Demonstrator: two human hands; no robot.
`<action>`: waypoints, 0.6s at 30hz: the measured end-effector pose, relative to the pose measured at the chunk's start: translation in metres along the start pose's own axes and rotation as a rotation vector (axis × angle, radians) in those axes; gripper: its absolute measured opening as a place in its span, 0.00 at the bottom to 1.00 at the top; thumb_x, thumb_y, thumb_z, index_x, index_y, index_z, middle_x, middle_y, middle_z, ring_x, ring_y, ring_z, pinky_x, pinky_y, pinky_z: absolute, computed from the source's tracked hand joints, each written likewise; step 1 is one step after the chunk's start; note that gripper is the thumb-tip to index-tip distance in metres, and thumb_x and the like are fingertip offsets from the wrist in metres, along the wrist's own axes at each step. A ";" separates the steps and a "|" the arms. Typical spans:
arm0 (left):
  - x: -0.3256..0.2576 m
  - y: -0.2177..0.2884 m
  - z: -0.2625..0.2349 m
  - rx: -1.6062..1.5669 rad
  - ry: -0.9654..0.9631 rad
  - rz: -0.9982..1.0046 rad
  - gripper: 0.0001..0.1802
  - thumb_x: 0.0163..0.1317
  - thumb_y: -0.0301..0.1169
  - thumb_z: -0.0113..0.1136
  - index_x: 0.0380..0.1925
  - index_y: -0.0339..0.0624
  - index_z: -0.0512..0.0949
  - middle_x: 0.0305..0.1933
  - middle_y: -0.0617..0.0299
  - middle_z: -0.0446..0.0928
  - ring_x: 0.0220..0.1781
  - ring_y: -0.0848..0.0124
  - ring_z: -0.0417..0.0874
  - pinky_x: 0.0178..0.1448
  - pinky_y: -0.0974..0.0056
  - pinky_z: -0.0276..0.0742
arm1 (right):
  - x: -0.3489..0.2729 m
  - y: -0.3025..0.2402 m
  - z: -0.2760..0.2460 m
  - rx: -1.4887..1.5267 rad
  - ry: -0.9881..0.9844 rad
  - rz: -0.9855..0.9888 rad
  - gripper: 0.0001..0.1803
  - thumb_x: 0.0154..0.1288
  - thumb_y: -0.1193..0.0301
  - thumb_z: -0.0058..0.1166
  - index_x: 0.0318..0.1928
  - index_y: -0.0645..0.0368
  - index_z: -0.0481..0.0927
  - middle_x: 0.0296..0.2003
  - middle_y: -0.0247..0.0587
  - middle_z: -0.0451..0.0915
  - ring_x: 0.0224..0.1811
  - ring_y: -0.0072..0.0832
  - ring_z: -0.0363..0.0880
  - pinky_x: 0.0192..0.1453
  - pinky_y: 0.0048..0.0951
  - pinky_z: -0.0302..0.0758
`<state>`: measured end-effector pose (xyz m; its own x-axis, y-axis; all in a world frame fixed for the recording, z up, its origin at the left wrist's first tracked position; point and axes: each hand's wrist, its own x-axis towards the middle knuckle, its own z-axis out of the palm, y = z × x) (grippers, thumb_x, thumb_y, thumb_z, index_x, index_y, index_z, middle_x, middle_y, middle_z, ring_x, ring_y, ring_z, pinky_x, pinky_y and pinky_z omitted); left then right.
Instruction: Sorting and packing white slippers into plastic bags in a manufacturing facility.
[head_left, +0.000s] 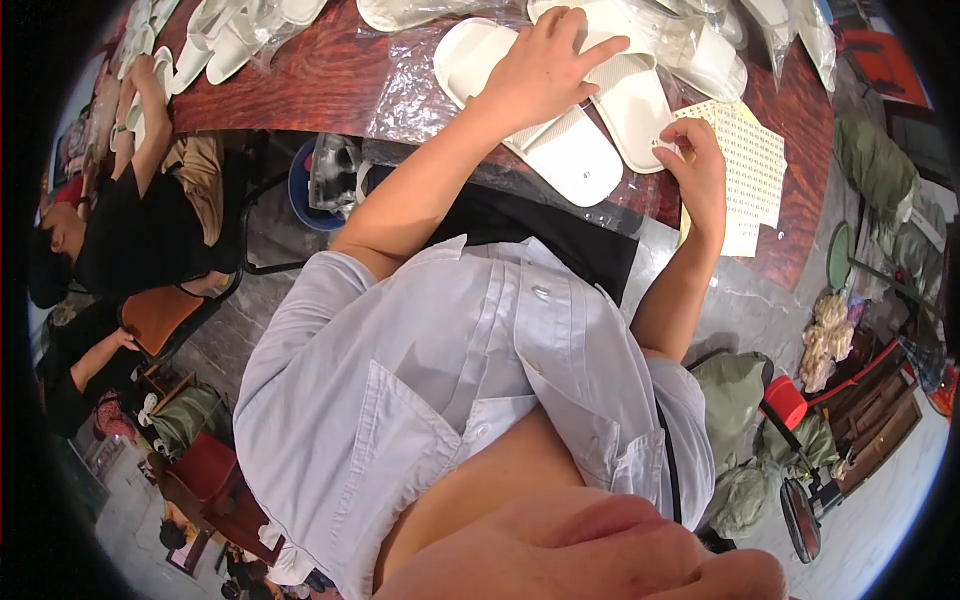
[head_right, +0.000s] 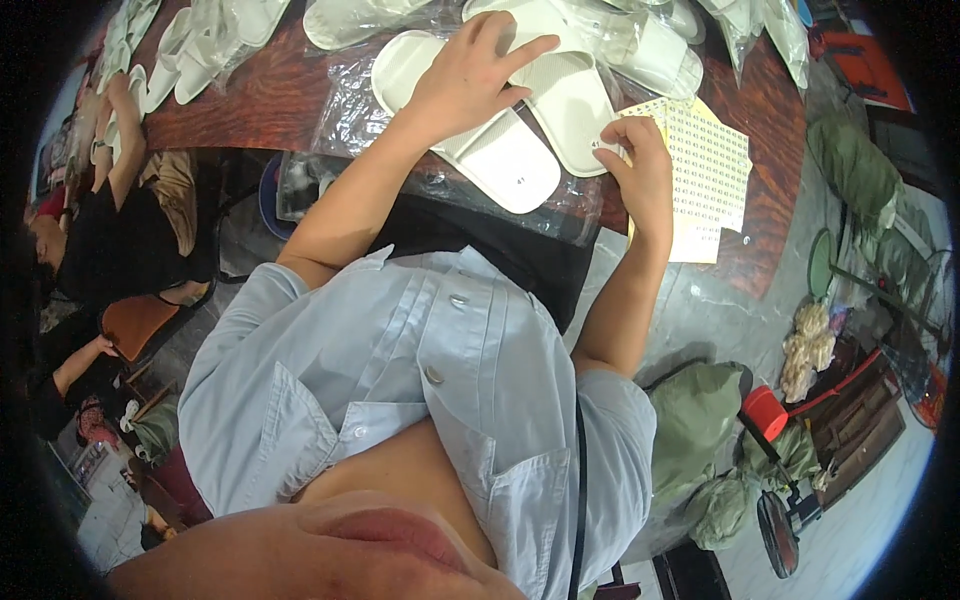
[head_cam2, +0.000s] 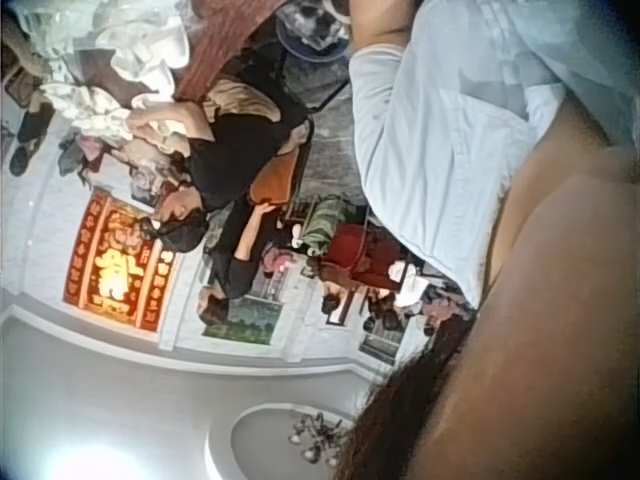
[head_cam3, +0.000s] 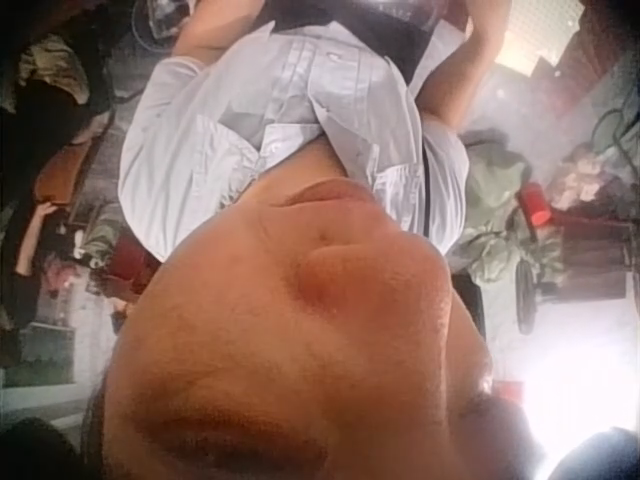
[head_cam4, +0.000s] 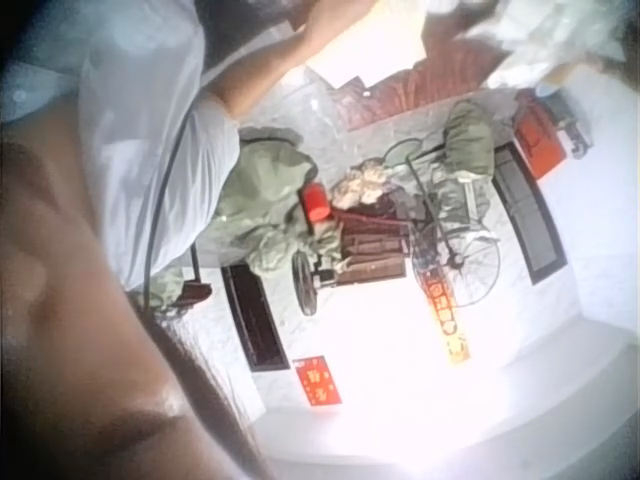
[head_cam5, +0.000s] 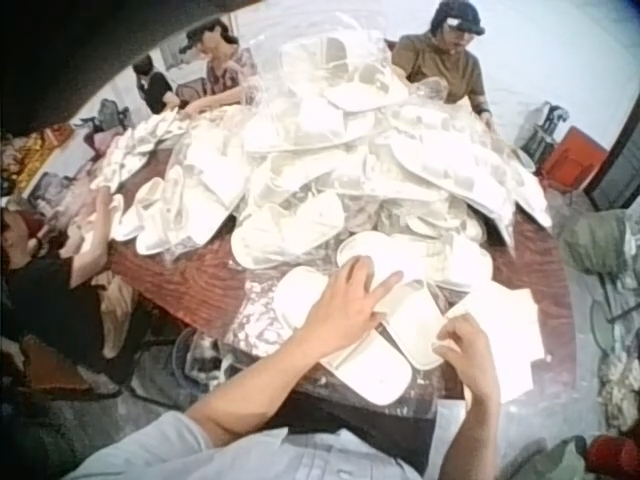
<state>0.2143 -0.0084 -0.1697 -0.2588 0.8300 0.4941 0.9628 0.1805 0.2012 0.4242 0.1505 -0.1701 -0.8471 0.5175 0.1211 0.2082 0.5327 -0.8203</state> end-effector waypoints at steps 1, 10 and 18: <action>0.003 0.002 0.001 -0.021 -0.009 0.007 0.39 0.55 0.38 0.71 0.68 0.70 0.69 0.59 0.47 0.67 0.61 0.49 0.71 0.60 0.50 0.77 | -0.003 0.001 -0.003 -0.007 0.009 0.003 0.14 0.51 0.82 0.65 0.40 0.64 0.79 0.37 0.41 0.75 0.40 0.32 0.76 0.49 0.30 0.73; 0.000 -0.003 0.008 -0.036 0.019 0.006 0.40 0.51 0.37 0.72 0.67 0.65 0.69 0.55 0.50 0.68 0.60 0.50 0.72 0.62 0.51 0.75 | -0.012 -0.031 0.008 -0.291 0.142 -0.120 0.13 0.52 0.81 0.65 0.40 0.64 0.79 0.42 0.44 0.80 0.48 0.41 0.78 0.56 0.36 0.73; 0.000 -0.004 0.012 -0.082 0.089 -0.003 0.38 0.49 0.33 0.72 0.64 0.61 0.72 0.55 0.49 0.68 0.60 0.49 0.72 0.60 0.50 0.75 | 0.008 -0.047 0.076 -0.102 0.092 -0.330 0.10 0.56 0.79 0.63 0.40 0.61 0.80 0.43 0.45 0.79 0.49 0.45 0.74 0.54 0.41 0.71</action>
<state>0.2116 -0.0027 -0.1808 -0.2714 0.7786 0.5659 0.9532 0.1361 0.2698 0.3706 0.0787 -0.1727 -0.8305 0.3619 0.4236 -0.0176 0.7429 -0.6692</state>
